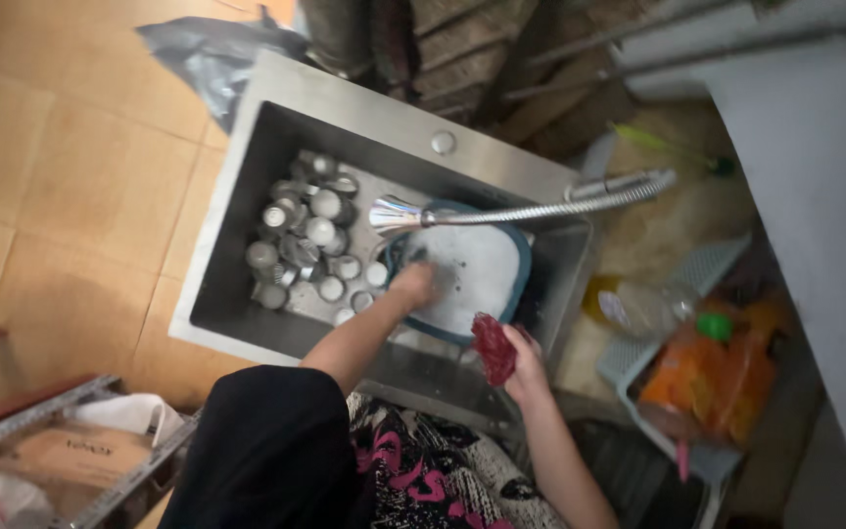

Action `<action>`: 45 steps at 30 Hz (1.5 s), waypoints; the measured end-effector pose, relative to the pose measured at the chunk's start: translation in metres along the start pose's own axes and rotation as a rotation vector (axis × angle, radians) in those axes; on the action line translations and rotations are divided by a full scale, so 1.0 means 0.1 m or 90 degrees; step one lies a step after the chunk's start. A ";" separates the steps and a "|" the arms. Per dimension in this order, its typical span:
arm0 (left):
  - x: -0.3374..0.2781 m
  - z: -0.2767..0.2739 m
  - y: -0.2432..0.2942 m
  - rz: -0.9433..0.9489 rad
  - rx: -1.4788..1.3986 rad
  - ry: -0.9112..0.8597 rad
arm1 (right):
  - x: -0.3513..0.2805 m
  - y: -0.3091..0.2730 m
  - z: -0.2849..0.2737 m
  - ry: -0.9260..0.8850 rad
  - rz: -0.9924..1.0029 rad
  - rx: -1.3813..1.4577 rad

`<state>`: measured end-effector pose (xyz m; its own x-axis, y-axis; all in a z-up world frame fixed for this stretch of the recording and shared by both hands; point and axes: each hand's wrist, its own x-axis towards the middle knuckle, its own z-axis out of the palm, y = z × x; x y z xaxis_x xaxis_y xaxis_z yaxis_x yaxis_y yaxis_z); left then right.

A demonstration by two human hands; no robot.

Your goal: The person washes metal tart molds in a sink by scrubbing them with a red mesh cloth and rinsing them with water from a pull-down sprayer.

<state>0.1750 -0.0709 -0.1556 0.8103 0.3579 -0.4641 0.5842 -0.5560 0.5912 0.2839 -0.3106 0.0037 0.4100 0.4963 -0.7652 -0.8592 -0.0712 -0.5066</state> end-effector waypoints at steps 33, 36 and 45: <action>-1.11 -0.74 0.08 -0.287 -1.401 0.076 | 0.32 0.12 1.60 -0.109 -0.119 -0.217; -1.19 -0.76 0.09 -0.334 -1.371 0.031 | 0.26 0.17 1.66 -0.103 -0.124 -0.223; -1.27 -0.85 0.01 -0.194 -1.411 0.005 | 0.19 0.61 1.98 -0.109 -0.247 -0.279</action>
<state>0.0766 -0.0531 -0.0406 0.7099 0.2478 -0.6593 -0.2423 0.9649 0.1017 0.1792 -0.1345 0.0369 0.5815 0.6872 -0.4354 -0.4363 -0.1883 -0.8799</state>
